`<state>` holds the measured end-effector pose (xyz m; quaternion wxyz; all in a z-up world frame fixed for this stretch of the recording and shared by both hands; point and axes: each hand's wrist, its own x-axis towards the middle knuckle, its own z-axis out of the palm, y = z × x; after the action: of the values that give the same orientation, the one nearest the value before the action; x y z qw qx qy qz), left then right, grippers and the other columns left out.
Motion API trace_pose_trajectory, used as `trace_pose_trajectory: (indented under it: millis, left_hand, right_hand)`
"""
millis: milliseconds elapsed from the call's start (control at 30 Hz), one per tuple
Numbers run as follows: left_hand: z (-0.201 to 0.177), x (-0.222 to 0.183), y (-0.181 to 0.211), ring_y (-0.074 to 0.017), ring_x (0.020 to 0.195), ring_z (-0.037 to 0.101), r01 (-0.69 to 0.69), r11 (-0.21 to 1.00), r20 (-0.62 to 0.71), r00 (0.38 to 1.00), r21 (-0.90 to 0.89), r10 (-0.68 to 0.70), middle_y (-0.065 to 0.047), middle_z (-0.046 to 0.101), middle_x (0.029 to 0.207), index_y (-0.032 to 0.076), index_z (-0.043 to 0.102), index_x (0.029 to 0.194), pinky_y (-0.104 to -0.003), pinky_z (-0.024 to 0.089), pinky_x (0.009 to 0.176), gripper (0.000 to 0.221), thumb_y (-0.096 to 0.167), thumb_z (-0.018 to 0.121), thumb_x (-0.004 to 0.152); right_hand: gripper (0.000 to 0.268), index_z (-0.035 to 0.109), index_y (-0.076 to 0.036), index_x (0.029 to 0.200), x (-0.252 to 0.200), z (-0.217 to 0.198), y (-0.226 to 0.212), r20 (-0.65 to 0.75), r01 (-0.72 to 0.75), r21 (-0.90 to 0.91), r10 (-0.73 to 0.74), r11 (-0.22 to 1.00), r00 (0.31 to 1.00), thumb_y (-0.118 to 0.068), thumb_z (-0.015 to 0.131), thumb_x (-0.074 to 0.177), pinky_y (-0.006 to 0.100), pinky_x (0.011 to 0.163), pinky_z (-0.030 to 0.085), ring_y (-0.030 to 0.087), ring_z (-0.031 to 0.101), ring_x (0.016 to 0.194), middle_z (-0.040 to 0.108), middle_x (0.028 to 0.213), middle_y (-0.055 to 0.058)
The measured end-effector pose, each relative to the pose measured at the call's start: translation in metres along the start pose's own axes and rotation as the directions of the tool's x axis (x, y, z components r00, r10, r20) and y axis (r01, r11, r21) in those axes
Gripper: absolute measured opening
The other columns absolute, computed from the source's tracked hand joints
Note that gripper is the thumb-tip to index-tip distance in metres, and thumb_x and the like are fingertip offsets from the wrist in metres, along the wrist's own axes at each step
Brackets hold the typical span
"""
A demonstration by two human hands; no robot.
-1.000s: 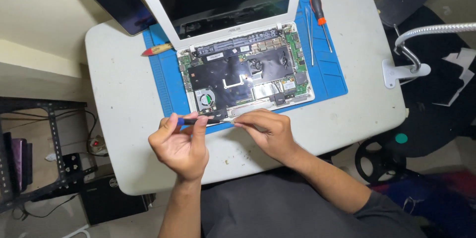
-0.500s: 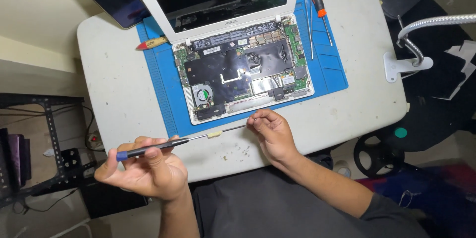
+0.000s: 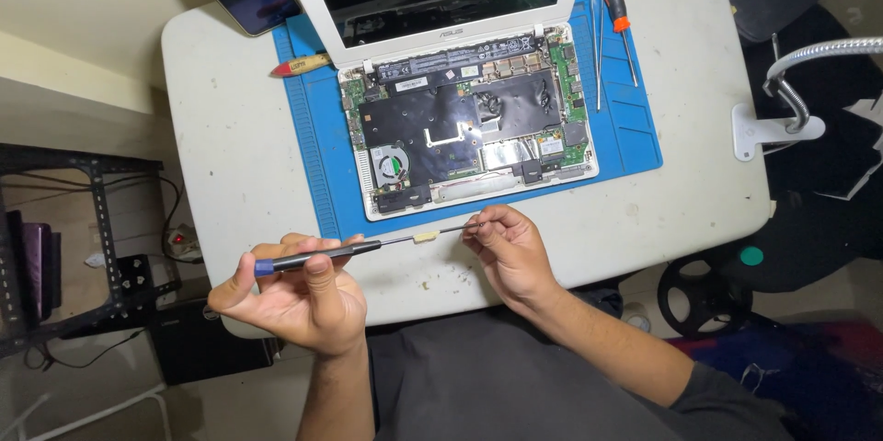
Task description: Repairing a laptop by connecting internal ribbon cables, installing the battery, and using a screwdriver to secure components.
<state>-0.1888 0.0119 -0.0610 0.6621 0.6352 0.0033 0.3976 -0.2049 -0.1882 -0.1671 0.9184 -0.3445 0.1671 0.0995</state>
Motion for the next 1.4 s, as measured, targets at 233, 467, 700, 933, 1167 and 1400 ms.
trace_pose_trajectory:
  millis: [233,467,700,933,1167,1400]
  left_hand:
    - [-0.001,-0.002,-0.002,-0.0201,0.077,0.056,-0.020,0.999,-0.009,1.000,0.035,0.020,-0.009,0.052,0.093,0.024,0.039,0.130,-0.037,0.055,0.065,0.045,0.007,0.066,0.099]
    - [-0.003,-0.003,-0.001,-0.0193,0.077,0.059,-0.018,1.000,0.027,0.999,0.016,0.017,-0.008,0.049,0.091,0.026,0.037,0.127,-0.038,0.058,0.063,0.050,0.003,0.068,0.095]
    - [-0.001,-0.006,-0.003,-0.0221,0.076,0.060,-0.003,0.990,-0.069,0.998,0.140,0.013,-0.004,0.048,0.102,0.019,0.037,0.123,-0.037,0.055,0.074,0.050,0.010,0.075,0.092]
    - [0.003,-0.001,0.003,-0.0274,0.073,0.060,0.059,0.974,-0.077,0.996,0.219,-0.043,-0.011,0.048,0.095,0.012,0.037,0.124,-0.038,0.057,0.078,0.048,0.006,0.075,0.094]
    - [0.007,0.003,0.006,-0.0289,0.071,0.065,0.199,0.964,-0.111,0.977,0.175,-0.181,-0.018,0.057,0.091,0.013,0.040,0.123,-0.040,0.062,0.065,0.045,0.006,0.074,0.095]
    - [0.004,0.001,0.002,-0.0366,0.067,0.067,0.129,0.990,0.008,0.992,0.064,-0.129,-0.020,0.056,0.096,0.019,0.036,0.128,-0.046,0.062,0.064,0.045,0.007,0.068,0.100]
  right_hand:
    - [0.011,0.070,-0.004,0.098,0.002,0.005,-0.002,0.006,0.022,-0.002,-0.022,1.000,1.000,-0.008,0.077,0.090,0.035,0.092,0.059,0.021,0.070,0.088,0.074,0.092,0.011]
    - [0.010,0.071,-0.002,0.098,0.005,0.000,0.002,-0.007,0.149,-0.067,-0.150,0.987,0.989,-0.004,0.076,0.090,0.034,0.090,0.061,0.022,0.071,0.088,0.074,0.092,0.014]
    - [0.011,0.070,-0.007,0.095,0.007,0.008,-0.010,0.103,0.466,-0.341,-0.460,0.816,0.882,-0.016,0.077,0.092,0.033,0.088,0.060,0.022,0.071,0.089,0.073,0.090,0.011]
    - [0.007,0.067,-0.008,0.098,0.004,0.015,-0.015,0.190,0.537,-0.401,-0.507,0.742,0.841,-0.012,0.072,0.096,0.033,0.091,0.063,0.021,0.073,0.092,0.073,0.093,0.010]
    - [0.004,0.065,-0.007,0.098,0.006,0.019,-0.016,0.254,0.643,-0.397,-0.595,0.655,0.763,-0.006,0.069,0.097,0.034,0.087,0.063,0.023,0.072,0.090,0.072,0.091,0.011]
    - [0.009,0.067,-0.005,0.100,0.004,0.014,-0.011,0.121,0.443,-0.442,-0.438,0.780,0.891,-0.013,0.070,0.097,0.033,0.090,0.063,0.021,0.073,0.093,0.073,0.094,0.012]
